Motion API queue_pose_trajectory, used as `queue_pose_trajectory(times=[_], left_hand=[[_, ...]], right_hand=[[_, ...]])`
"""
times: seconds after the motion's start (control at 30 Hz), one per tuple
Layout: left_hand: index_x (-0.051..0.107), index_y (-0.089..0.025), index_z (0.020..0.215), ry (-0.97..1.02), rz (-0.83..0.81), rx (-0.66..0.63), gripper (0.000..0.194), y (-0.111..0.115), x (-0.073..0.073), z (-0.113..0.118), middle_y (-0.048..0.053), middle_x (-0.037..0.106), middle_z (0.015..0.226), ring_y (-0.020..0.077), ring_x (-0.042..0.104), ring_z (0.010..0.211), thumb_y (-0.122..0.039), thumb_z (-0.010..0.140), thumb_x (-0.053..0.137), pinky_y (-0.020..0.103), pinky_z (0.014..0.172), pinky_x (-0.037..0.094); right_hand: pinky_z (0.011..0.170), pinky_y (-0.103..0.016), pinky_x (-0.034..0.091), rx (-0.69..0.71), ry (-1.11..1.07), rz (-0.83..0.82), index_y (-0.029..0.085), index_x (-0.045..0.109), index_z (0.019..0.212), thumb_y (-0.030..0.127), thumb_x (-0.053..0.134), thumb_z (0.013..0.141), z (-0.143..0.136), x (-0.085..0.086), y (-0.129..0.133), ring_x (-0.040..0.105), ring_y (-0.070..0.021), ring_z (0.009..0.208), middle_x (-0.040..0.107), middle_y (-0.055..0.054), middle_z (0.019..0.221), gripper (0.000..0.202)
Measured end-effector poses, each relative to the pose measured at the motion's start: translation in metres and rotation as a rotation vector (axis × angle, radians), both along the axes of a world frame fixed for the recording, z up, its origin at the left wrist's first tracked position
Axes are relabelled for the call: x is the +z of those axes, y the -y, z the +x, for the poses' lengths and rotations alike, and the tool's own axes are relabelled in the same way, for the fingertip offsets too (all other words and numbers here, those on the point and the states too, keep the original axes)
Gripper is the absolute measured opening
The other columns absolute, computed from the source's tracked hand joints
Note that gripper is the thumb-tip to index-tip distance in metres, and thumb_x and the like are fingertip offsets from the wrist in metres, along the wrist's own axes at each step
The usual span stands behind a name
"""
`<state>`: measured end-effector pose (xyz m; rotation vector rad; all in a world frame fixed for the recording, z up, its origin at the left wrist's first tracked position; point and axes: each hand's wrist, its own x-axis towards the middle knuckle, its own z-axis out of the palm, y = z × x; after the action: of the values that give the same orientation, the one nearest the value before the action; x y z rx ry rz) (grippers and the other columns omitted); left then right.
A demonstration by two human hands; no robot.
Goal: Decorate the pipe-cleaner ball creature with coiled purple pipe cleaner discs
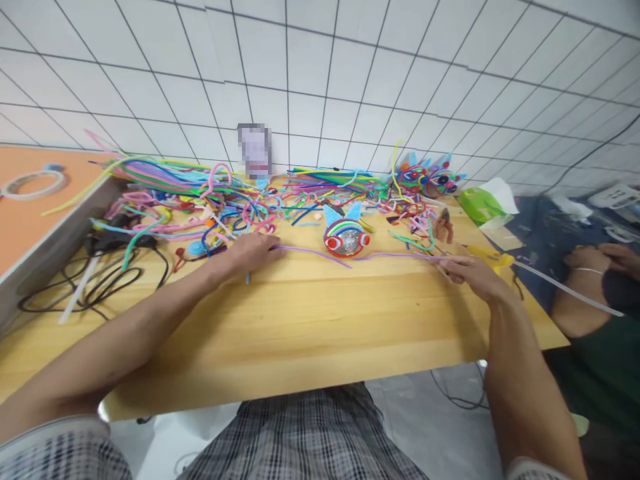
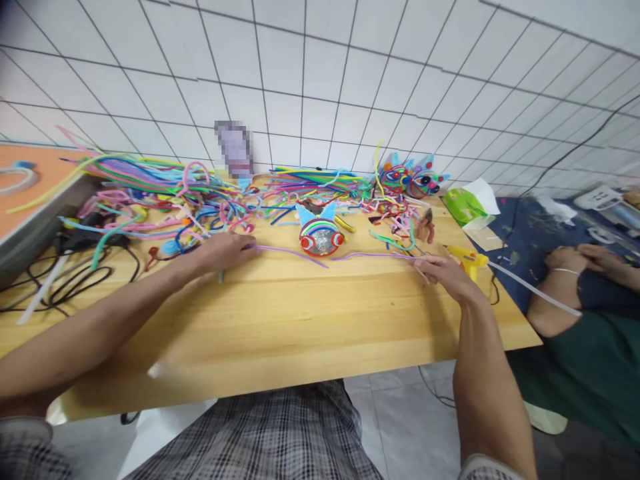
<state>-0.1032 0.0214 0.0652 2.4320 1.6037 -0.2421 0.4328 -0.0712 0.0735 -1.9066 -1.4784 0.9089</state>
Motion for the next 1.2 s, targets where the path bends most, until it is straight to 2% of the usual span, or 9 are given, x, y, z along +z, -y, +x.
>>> queue_pose_trajectory(times=[0.17,0.27,0.37,0.5,0.6,0.73,0.93,1.1,1.2], left_hand=[[0.072,-0.020,0.109,-0.018,0.003,0.029,0.042,-0.030,0.013,-0.036,0.013,0.080,0.109,0.0300,0.073,0.101,-0.055,0.099,0.052,0.031,0.078,0.046],[0.072,-0.020,0.097,0.135,-0.186,-0.080,0.040,-0.019,0.027,-0.036,0.008,0.078,0.100,0.0247,0.070,0.090,-0.058,0.090,0.062,0.029,0.073,0.044],[0.074,-0.021,0.096,0.274,-0.412,-0.170,0.040,0.008,0.038,-0.026,0.004,0.076,0.091,0.0223,0.068,0.083,-0.059,0.090,0.063,0.028,0.069,0.044],[0.073,-0.020,0.090,0.349,-0.519,-0.264,0.035,0.045,0.043,-0.005,0.006,0.077,0.090,0.0218,0.069,0.080,-0.043,0.102,0.050,0.028,0.070,0.044],[0.075,-0.020,0.094,0.256,-0.457,-0.356,0.037,0.064,0.042,0.009,0.010,0.081,0.098,0.0247,0.073,0.088,-0.038,0.106,0.045,0.031,0.077,0.047],[0.077,-0.019,0.095,0.068,-0.365,-0.367,0.038,0.074,0.039,0.014,0.015,0.082,0.101,0.0284,0.075,0.088,-0.038,0.108,0.046,0.034,0.075,0.047],[0.077,-0.022,0.095,0.190,-0.401,-0.449,0.034,0.087,0.031,0.014,0.011,0.082,0.096,0.0277,0.075,0.084,-0.042,0.107,0.053,0.034,0.072,0.047],[0.076,-0.020,0.107,0.156,-0.317,-0.404,0.036,0.092,0.033,0.030,0.013,0.081,0.100,0.0282,0.076,0.088,-0.033,0.109,0.042,0.034,0.074,0.048],[0.075,-0.021,0.111,0.306,-0.413,-0.408,0.034,0.080,0.036,0.033,0.010,0.080,0.103,0.0268,0.076,0.092,-0.047,0.105,0.053,0.032,0.077,0.049]], right_hand=[[0.059,-0.038,0.035,-0.011,0.229,0.093,0.025,0.085,0.094,0.065,0.071,0.081,0.013,-0.002,-0.016,0.051,-0.0248,0.062,0.061,-0.005,0.062,0.044],[0.072,-0.045,0.047,0.018,0.331,0.123,0.024,0.084,0.099,0.059,0.071,0.084,0.016,-0.010,-0.025,0.067,-0.0329,0.081,0.077,-0.012,0.089,0.039],[0.087,-0.057,0.052,-0.018,0.508,0.274,0.023,0.081,0.100,0.063,0.071,0.085,0.005,-0.015,-0.027,0.071,-0.0440,0.101,0.079,-0.021,0.107,0.043],[0.103,-0.059,0.054,0.003,0.617,0.666,0.023,0.079,0.106,0.058,0.062,0.100,-0.054,-0.005,-0.005,0.072,-0.0424,0.114,0.079,-0.024,0.114,0.040],[0.105,-0.054,0.057,0.213,0.546,0.800,0.025,0.077,0.120,0.048,0.064,0.103,-0.122,0.006,0.022,0.075,-0.0344,0.115,0.081,-0.014,0.118,0.031],[0.111,-0.054,0.055,0.499,0.420,0.766,0.027,0.073,0.128,0.035,0.065,0.104,-0.195,0.010,0.039,0.073,-0.0316,0.121,0.079,-0.013,0.125,0.027],[0.112,-0.052,0.055,0.716,0.098,0.410,0.025,0.065,0.141,0.049,0.069,0.101,-0.239,0.001,0.028,0.068,-0.0321,0.132,0.073,-0.015,0.140,0.047],[0.084,-0.035,0.059,0.797,-0.141,0.041,0.025,0.067,0.138,0.038,0.061,0.103,-0.263,-0.003,0.030,0.076,-0.0204,0.094,0.081,-0.006,0.112,0.037],[0.069,-0.028,0.051,0.735,-0.155,-0.017,0.022,0.074,0.120,0.032,0.055,0.101,-0.255,0.003,0.026,0.066,-0.0151,0.072,0.075,-0.001,0.087,0.029]])
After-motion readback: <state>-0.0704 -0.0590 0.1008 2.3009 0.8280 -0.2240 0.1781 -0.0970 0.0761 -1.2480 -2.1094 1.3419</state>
